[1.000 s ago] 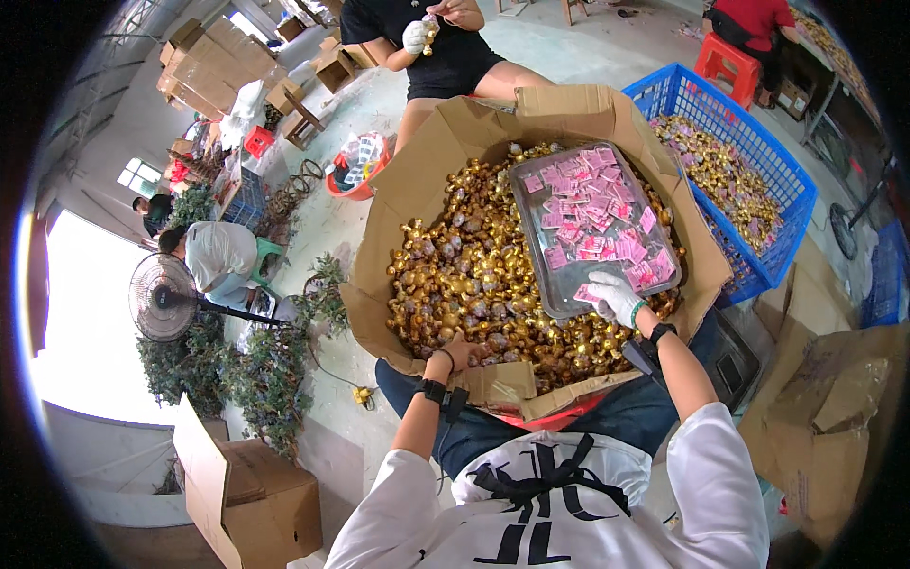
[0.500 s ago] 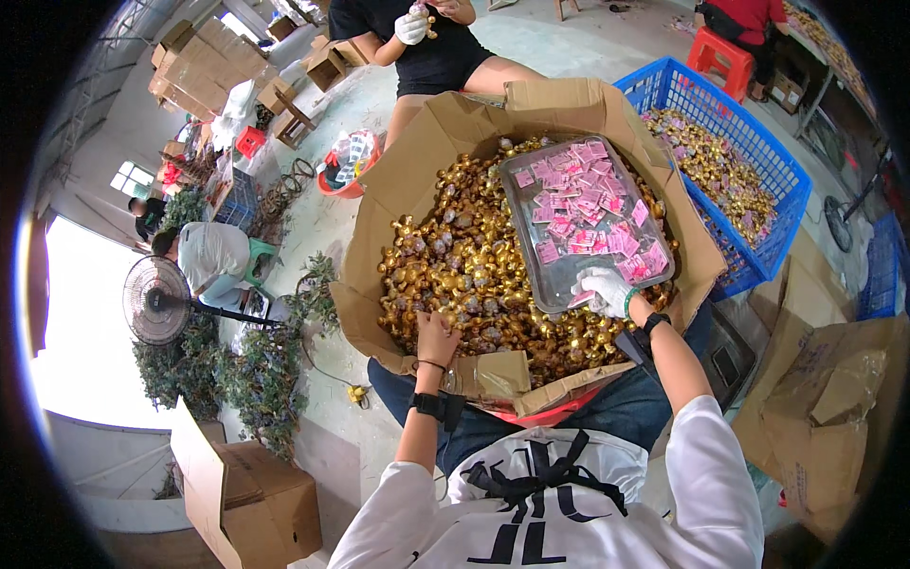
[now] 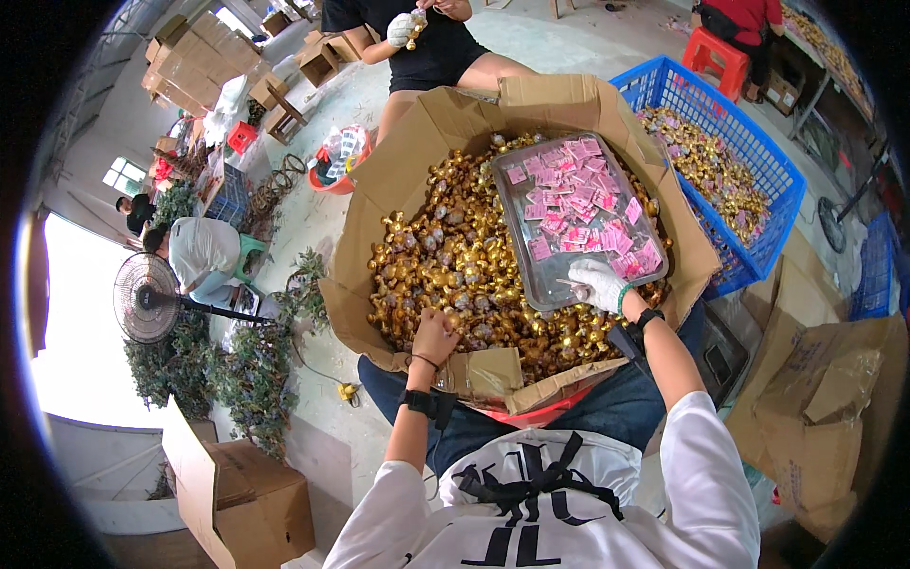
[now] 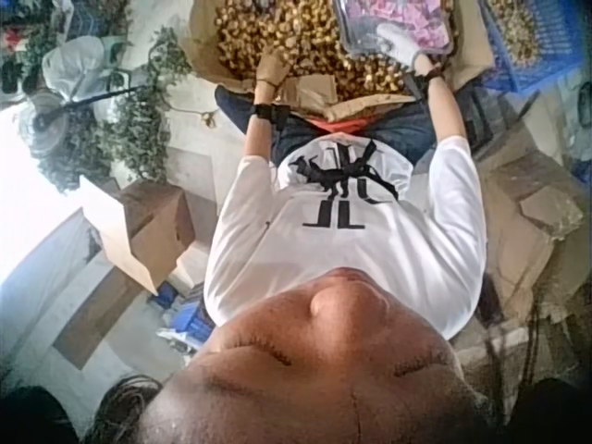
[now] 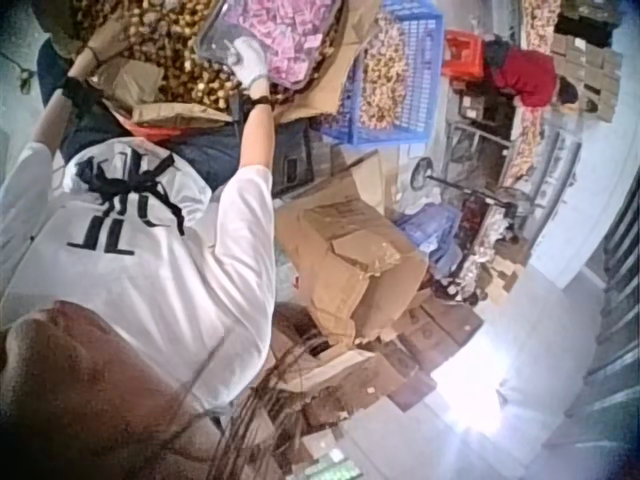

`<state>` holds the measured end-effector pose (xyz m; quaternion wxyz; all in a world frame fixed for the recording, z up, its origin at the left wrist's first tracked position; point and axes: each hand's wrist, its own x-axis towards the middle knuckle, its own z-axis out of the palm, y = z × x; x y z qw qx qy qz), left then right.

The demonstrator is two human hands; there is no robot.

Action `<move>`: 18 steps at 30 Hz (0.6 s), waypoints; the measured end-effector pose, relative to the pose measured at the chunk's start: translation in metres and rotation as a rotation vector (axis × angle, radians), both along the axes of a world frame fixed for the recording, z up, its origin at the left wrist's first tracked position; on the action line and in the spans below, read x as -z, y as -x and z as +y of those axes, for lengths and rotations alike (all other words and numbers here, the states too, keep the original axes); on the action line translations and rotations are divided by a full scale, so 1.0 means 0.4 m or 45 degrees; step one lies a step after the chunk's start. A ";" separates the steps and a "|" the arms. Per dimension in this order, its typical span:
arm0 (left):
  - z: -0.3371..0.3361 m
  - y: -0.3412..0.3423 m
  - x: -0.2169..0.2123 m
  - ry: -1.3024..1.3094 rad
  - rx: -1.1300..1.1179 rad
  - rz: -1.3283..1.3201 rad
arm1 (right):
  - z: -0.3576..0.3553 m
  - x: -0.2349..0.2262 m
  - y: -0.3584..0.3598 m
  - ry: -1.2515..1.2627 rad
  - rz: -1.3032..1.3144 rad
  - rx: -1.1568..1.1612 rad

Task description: Assemble decorative spheres with plastic tags and attachments in a factory environment.

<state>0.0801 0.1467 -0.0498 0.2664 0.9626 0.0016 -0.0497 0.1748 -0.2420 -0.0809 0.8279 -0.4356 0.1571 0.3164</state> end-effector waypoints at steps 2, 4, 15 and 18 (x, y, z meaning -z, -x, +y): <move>0.017 0.002 0.011 0.058 -0.021 0.041 | 0.011 -0.003 -0.001 0.049 -0.084 0.003; 0.007 -0.010 0.003 0.075 -0.011 0.069 | -0.003 0.002 -0.005 0.082 -0.091 0.067; 0.002 -0.026 0.056 -0.227 0.111 0.534 | -0.037 0.096 -0.040 0.070 -0.045 0.100; -0.008 -0.032 0.056 -0.280 0.097 0.558 | -0.029 0.076 -0.021 0.112 -0.073 0.128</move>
